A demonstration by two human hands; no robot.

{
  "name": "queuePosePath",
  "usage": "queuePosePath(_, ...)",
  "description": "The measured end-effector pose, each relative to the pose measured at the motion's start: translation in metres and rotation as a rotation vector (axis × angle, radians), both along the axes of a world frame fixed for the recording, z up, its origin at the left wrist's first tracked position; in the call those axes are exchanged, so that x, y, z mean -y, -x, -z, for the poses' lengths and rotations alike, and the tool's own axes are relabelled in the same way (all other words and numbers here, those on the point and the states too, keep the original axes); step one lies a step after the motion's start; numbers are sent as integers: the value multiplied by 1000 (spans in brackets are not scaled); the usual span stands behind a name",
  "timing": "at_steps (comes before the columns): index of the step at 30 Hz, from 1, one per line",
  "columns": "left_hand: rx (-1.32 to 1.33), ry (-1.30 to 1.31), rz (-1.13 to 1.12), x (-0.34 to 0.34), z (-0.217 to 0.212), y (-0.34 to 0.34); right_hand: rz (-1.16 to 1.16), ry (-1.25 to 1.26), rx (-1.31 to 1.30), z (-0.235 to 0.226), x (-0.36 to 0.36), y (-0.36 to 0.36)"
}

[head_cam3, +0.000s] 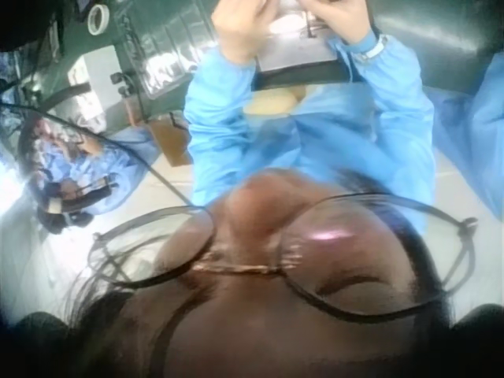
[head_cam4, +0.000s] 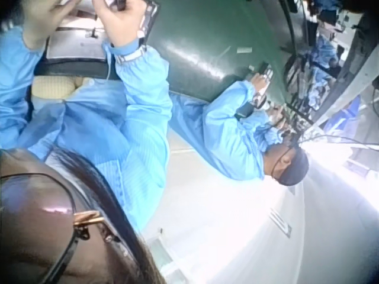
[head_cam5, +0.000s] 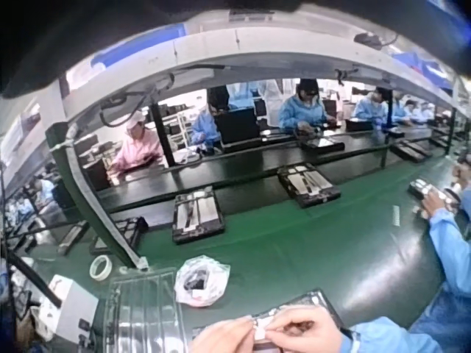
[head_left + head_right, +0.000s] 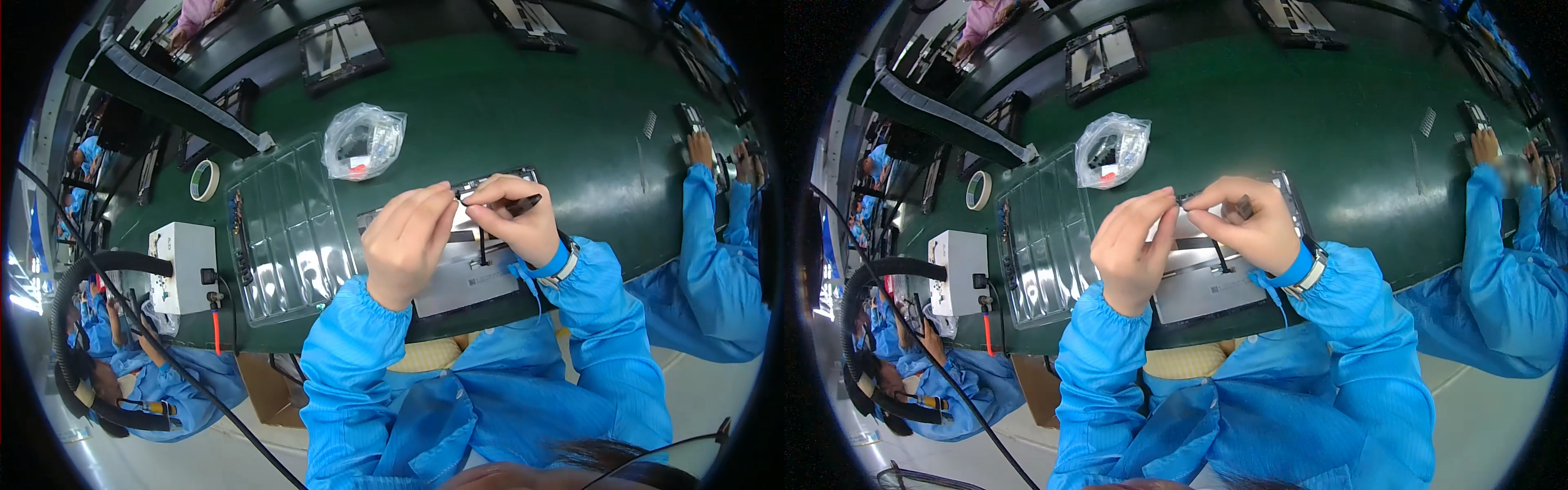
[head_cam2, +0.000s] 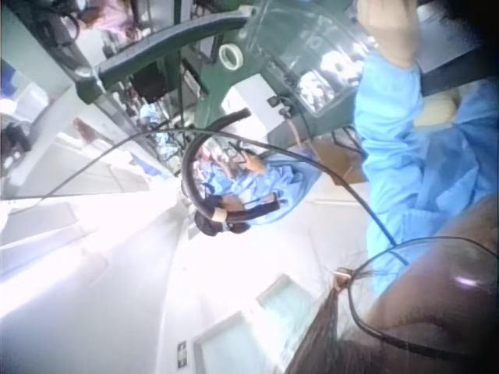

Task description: The person assembles tablet devices along an assembly line by picking small components from a plastic bag using tweezers, inserting and pressing them into tablet frames, and placing the tablets onto a conveyor belt.

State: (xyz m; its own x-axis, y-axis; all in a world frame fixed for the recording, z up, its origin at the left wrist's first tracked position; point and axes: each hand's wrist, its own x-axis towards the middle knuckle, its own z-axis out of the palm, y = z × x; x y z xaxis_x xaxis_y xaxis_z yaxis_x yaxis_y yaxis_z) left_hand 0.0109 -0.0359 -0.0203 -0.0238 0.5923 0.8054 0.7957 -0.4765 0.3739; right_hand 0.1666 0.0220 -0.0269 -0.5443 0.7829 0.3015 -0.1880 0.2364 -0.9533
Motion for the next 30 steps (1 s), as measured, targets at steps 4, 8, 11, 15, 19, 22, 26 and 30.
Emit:
queuePosePath(4,122,72,35,2,-1,-3,11,-42,29,-1,-1,0)
queuePosePath(8,185,96,52,0,0,-5,-2,-81,86,-10,0,-1)
queuePosePath(11,185,106,27,2,-1,-4,-21,-77,107,-8,-1,0)
queuePosePath(15,170,77,42,2,1,1,31,-201,154,-1,-2,1)
queuePosePath(19,207,-27,46,10,0,11,-13,-115,32,0,-2,0)
queuePosePath(22,188,-48,-78,46,-11,21,14,7,-96,14,-11,-7)
queuePosePath(26,12,-44,-354,123,-5,43,63,115,-223,26,-20,-17)
queuePosePath(30,3,123,-655,169,31,87,48,96,-178,23,-18,-11)
